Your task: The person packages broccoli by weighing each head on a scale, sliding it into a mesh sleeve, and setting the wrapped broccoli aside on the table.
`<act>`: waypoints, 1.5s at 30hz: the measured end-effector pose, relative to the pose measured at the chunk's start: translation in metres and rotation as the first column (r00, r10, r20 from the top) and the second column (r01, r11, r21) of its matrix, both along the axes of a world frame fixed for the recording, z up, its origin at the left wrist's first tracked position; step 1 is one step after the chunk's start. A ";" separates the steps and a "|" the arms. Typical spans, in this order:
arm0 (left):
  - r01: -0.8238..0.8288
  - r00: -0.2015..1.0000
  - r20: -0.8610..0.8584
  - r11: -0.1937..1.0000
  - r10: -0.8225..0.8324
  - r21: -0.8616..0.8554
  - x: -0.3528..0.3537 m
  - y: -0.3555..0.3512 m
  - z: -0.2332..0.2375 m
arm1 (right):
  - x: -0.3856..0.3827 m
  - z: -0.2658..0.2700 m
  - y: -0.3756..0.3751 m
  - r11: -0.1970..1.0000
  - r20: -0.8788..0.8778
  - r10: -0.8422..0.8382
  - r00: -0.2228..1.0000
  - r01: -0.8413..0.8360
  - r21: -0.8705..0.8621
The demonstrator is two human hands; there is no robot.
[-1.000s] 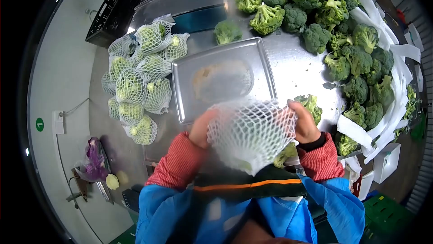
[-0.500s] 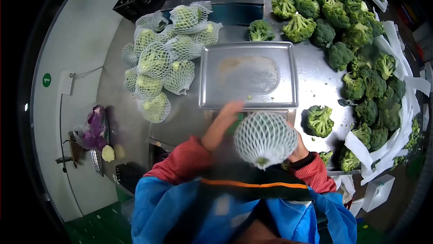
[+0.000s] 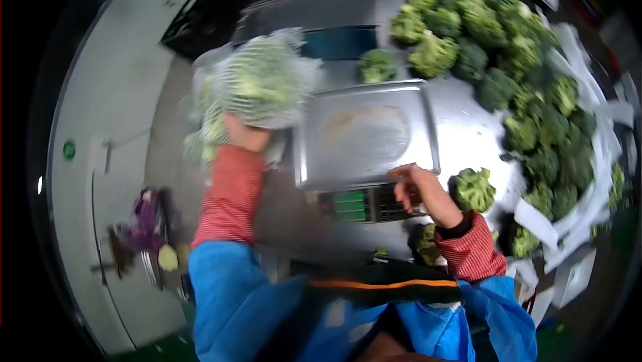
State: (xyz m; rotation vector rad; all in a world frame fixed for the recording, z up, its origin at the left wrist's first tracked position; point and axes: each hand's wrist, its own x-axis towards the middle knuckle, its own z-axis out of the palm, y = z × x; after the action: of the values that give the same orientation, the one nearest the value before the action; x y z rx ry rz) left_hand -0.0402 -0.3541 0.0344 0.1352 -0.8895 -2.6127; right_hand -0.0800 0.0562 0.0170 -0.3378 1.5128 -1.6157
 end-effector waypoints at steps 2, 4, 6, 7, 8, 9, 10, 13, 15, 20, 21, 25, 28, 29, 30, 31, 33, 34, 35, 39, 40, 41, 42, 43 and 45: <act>0.069 0.994 -0.089 0.997 -0.065 0.041 -0.008 -0.056 -0.011 | 0.009 -0.014 0.015 0.998 0.039 0.007 0.999 -0.009 0.057; 0.136 0.978 -0.158 0.991 -0.133 0.005 -0.023 -0.114 -0.025 | 0.017 -0.010 0.028 0.994 0.013 -0.037 0.999 0.035 0.101; -0.375 0.888 0.316 0.924 0.334 0.076 -0.040 -0.146 -0.040 | 0.022 -0.011 0.049 0.980 -0.061 -0.133 0.989 0.140 0.144; -0.482 0.812 0.456 0.859 0.364 0.173 -0.051 -0.151 -0.043 | 0.023 -0.013 0.058 0.964 -0.110 -0.202 0.973 0.217 0.156; -0.458 0.831 0.450 0.861 0.326 0.220 -0.056 -0.136 -0.036 | 0.024 -0.014 0.067 0.946 -0.158 -0.253 0.955 0.278 0.166; -0.487 0.819 0.456 0.842 0.348 0.233 -0.057 -0.133 -0.034 | 0.025 -0.022 0.081 0.896 -0.394 -0.303 0.868 0.400 0.191; -0.515 0.807 0.461 0.821 0.369 0.245 -0.058 -0.131 -0.033 | 0.024 -0.035 0.095 0.840 -0.605 -0.311 0.733 0.510 0.187; -0.440 0.819 0.484 0.879 0.308 0.186 -0.055 -0.130 -0.046 | 0.027 -0.032 0.143 0.475 -0.866 -0.074 0.495 0.781 0.406; -0.480 0.737 0.526 0.876 0.423 -0.032 -0.052 -0.060 -0.030 | 0.032 -0.042 0.191 0.202 -0.898 0.308 0.314 0.901 0.384; -0.059 0.827 0.540 0.979 0.156 -0.193 -0.011 -0.020 -0.070 | 0.060 -0.053 0.264 -0.196 -0.729 0.396 0.559 0.827 0.528; 0.109 0.860 0.509 0.985 -0.026 -0.134 -0.001 0.004 -0.072 | 0.062 -0.061 0.267 -0.198 -0.709 0.405 0.578 0.812 0.549; 0.178 0.869 0.494 0.929 0.006 -0.324 0.026 0.151 -0.039 | 0.053 -0.085 0.269 -0.103 -0.801 0.287 0.525 0.849 0.519; 0.278 0.831 0.554 0.896 -0.045 -0.345 0.051 0.203 -0.023 | 0.054 -0.052 0.254 0.084 -0.875 0.093 0.475 0.872 0.483; 0.330 0.826 0.558 0.867 -0.074 -0.373 0.059 0.212 -0.021 | 0.052 -0.040 0.247 0.144 -0.856 0.065 0.512 0.845 0.516; 0.369 0.820 0.559 0.858 -0.119 -0.358 0.068 0.219 -0.022 | 0.050 -0.028 0.234 0.280 -0.882 -0.010 0.470 0.848 0.449; 0.410 0.813 0.558 0.845 -0.168 -0.344 0.075 0.226 -0.023 | 0.048 -0.015 0.217 0.403 -0.896 -0.094 0.435 0.839 0.365; 0.472 0.788 0.570 0.822 -0.231 -0.319 0.089 0.240 -0.026 | 0.040 0.015 0.174 0.556 -0.937 -0.144 0.318 0.809 0.189; 0.508 0.759 0.602 0.804 -0.248 -0.310 0.095 0.249 -0.024 | 0.034 0.023 0.156 0.576 -0.960 -0.105 0.260 0.803 0.155; 0.539 0.741 0.610 0.790 -0.280 -0.293 0.102 0.253 -0.028 | 0.028 0.030 0.139 0.631 -0.978 -0.062 0.198 0.768 0.115; 0.598 0.709 0.629 0.744 -0.318 -0.298 0.115 0.269 -0.035 | 0.001 0.028 0.064 0.773 -0.995 0.060 -0.081 0.635 -0.005; 0.605 0.709 0.622 0.740 -0.332 -0.295 0.116 0.270 -0.036 | -0.004 0.021 0.049 0.794 -0.987 0.122 -0.108 0.608 0.032; 0.605 0.707 0.627 0.740 -0.329 -0.295 0.116 0.271 -0.037 | -0.009 0.014 0.036 0.810 -0.974 0.183 -0.136 0.582 0.071; 0.607 0.703 0.631 0.738 -0.328 -0.293 0.116 0.272 -0.039 | -0.012 0.002 0.025 0.835 -0.971 0.183 -0.153 0.545 0.072; 0.610 0.698 0.637 0.738 -0.327 -0.289 0.117 0.272 -0.040 | -0.015 -0.004 0.014 0.859 -0.969 0.184 -0.167 0.506 0.076; 0.618 0.687 0.658 0.724 -0.307 -0.307 0.118 0.269 -0.043 | -0.016 -0.013 0.006 0.888 -0.980 0.169 -0.107 0.449 0.104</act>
State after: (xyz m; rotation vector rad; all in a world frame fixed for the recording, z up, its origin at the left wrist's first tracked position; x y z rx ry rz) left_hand 0.0773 -0.0855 -0.0087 0.6465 -2.0704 -2.6977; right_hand -0.0962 0.0625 0.0043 -1.4822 3.1367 -0.8512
